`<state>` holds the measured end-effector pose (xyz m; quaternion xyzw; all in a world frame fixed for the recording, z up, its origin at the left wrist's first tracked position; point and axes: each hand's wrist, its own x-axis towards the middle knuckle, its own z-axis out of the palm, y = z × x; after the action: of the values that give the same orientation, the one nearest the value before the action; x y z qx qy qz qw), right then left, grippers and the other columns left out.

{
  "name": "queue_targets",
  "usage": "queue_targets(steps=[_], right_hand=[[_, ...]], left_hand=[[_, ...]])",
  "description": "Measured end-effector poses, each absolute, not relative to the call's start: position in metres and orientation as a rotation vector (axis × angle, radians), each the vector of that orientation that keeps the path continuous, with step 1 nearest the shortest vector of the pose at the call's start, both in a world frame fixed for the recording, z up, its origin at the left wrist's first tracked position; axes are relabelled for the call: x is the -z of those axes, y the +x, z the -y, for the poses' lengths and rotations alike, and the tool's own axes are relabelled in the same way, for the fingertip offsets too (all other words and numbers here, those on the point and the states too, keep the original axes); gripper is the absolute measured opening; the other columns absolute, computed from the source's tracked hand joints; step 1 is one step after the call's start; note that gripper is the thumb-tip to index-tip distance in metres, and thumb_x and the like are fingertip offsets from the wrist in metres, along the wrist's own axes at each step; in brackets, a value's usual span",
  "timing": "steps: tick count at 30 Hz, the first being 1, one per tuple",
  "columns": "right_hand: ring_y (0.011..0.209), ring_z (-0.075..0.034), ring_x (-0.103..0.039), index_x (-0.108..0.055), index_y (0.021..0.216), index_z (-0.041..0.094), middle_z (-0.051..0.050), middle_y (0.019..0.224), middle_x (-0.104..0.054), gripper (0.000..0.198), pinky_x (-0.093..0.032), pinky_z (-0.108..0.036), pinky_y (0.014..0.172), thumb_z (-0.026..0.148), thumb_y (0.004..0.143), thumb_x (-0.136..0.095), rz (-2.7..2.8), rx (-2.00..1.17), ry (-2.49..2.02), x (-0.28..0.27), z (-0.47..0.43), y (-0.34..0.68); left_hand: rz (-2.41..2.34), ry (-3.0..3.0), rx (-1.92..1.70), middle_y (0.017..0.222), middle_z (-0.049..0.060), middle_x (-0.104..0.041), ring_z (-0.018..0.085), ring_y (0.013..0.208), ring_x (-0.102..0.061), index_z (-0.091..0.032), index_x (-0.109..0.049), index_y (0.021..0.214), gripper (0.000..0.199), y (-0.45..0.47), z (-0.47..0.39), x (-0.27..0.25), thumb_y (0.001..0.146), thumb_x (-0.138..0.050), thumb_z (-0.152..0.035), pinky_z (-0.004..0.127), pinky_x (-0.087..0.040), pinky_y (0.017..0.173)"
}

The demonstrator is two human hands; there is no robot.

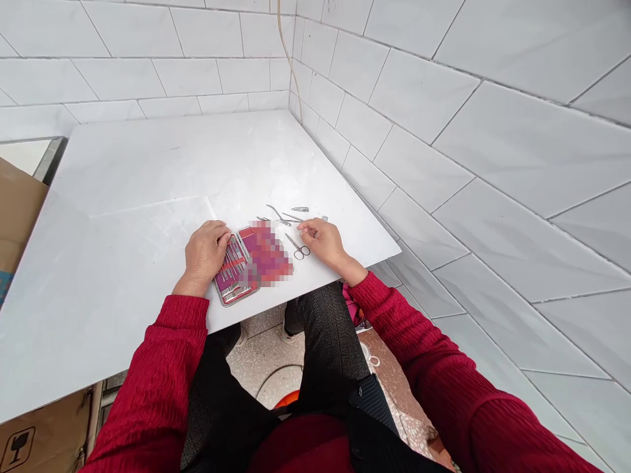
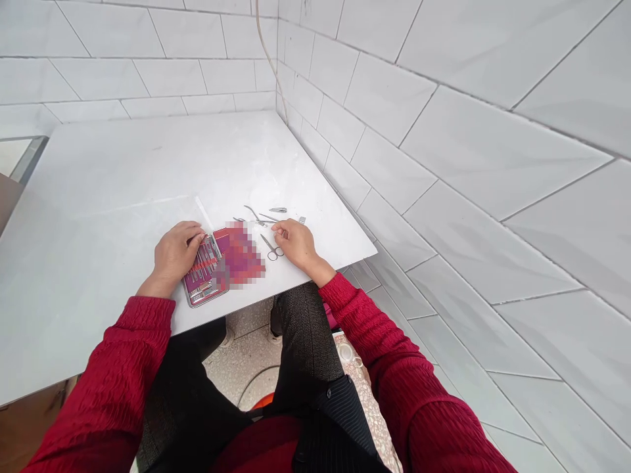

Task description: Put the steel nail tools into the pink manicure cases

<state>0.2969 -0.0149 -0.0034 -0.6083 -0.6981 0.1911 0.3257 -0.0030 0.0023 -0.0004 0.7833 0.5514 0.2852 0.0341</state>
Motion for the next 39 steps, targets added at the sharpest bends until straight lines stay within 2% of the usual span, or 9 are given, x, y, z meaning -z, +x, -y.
queue_targets(steps=[8, 13, 20, 23, 26, 30, 33, 39], right_hand=[[0.092, -0.02, -0.063, -0.073, 0.105, 0.02, -0.005, 0.103, -0.071, 0.023, -0.046, -0.031, 0.08, 0.017, 0.09, -0.056, 2.007, -0.292, -1.782, -0.02, 0.001, 0.302], [0.103, -0.024, -0.064, -0.072, 0.116, 0.02, -0.01, 0.117, -0.069, 0.028, -0.046, -0.033, 0.08, 0.018, 0.094, -0.055, 2.165, -0.142, -1.815, -0.034, -0.011, 0.29], [0.093, -0.024, -0.066, -0.074, 0.087, 0.016, -0.014, 0.102, -0.072, 0.028, -0.042, -0.032, 0.074, 0.009, 0.092, -0.048, 2.372, -0.11, -1.857, -0.036, -0.029, 0.28], [0.085, -0.02, -0.065, -0.071, 0.082, 0.016, -0.009, 0.093, -0.073, 0.02, -0.043, -0.03, 0.072, 0.011, 0.09, -0.054, 2.225, -0.332, -1.728, -0.036, -0.031, 0.282], [0.068, -0.014, -0.062, -0.068, 0.083, 0.016, -0.001, 0.072, -0.068, 0.009, -0.044, -0.025, 0.063, 0.019, 0.089, -0.063, 1.933, -0.836, -1.481, -0.033, -0.031, 0.281], [0.049, -0.009, -0.051, -0.065, 0.08, 0.016, 0.004, 0.057, -0.061, 0.02, -0.041, -0.021, 0.048, 0.032, 0.082, -0.077, 1.661, -1.393, -1.135, -0.027, -0.031, 0.269], [0.045, -0.006, -0.048, -0.064, 0.077, 0.015, 0.004, 0.053, -0.06, 0.027, -0.038, -0.017, 0.042, 0.033, 0.077, -0.084, 1.615, -1.533, -1.061, -0.022, -0.033, 0.261], [0.04, -0.005, -0.044, -0.066, 0.077, 0.014, 0.004, 0.05, -0.06, 0.029, -0.034, -0.015, 0.036, 0.033, 0.074, -0.087, 1.585, -1.571, -1.049, -0.01, -0.04, 0.257]], left_hand=[[-1.713, 2.402, -0.867, 0.115, 0.007, -0.072, 0.028, 0.11, -0.064, -0.024, -0.07, 0.086, 0.026, -0.003, -0.002, -0.001, 0.096, -0.046, -0.028, 0.043, -0.053, 0.091], [-1.711, 2.398, -0.862, 0.115, 0.008, -0.072, 0.028, 0.111, -0.063, -0.024, -0.07, 0.086, 0.027, -0.002, -0.002, -0.002, 0.096, -0.045, -0.028, 0.043, -0.053, 0.093], [-1.708, 2.405, -0.851, 0.117, 0.008, -0.071, 0.028, 0.111, -0.063, -0.023, -0.069, 0.087, 0.026, -0.003, -0.002, -0.001, 0.096, -0.046, -0.027, 0.043, -0.052, 0.093], [-1.7, 2.416, -0.846, 0.115, 0.008, -0.071, 0.028, 0.109, -0.063, -0.022, -0.069, 0.086, 0.026, -0.002, -0.002, -0.001, 0.097, -0.045, -0.027, 0.043, -0.052, 0.092], [-1.699, 2.416, -0.848, 0.114, 0.007, -0.071, 0.027, 0.108, -0.063, -0.023, -0.069, 0.085, 0.026, -0.002, -0.002, 0.0, 0.097, -0.045, -0.027, 0.042, -0.052, 0.09], [-1.693, 2.422, -0.854, 0.114, 0.007, -0.072, 0.027, 0.109, -0.063, -0.023, -0.068, 0.085, 0.026, -0.003, -0.002, 0.0, 0.097, -0.045, -0.026, 0.041, -0.052, 0.089], [-1.688, 2.426, -0.855, 0.114, 0.007, -0.072, 0.027, 0.109, -0.063, -0.022, -0.068, 0.086, 0.026, -0.003, -0.002, 0.0, 0.097, -0.045, -0.026, 0.041, -0.051, 0.089], [-1.689, 2.418, -0.865, 0.114, 0.007, -0.072, 0.027, 0.108, -0.063, -0.021, -0.07, 0.087, 0.027, -0.002, -0.001, 0.0, 0.097, -0.045, -0.027, 0.042, -0.052, 0.091]])
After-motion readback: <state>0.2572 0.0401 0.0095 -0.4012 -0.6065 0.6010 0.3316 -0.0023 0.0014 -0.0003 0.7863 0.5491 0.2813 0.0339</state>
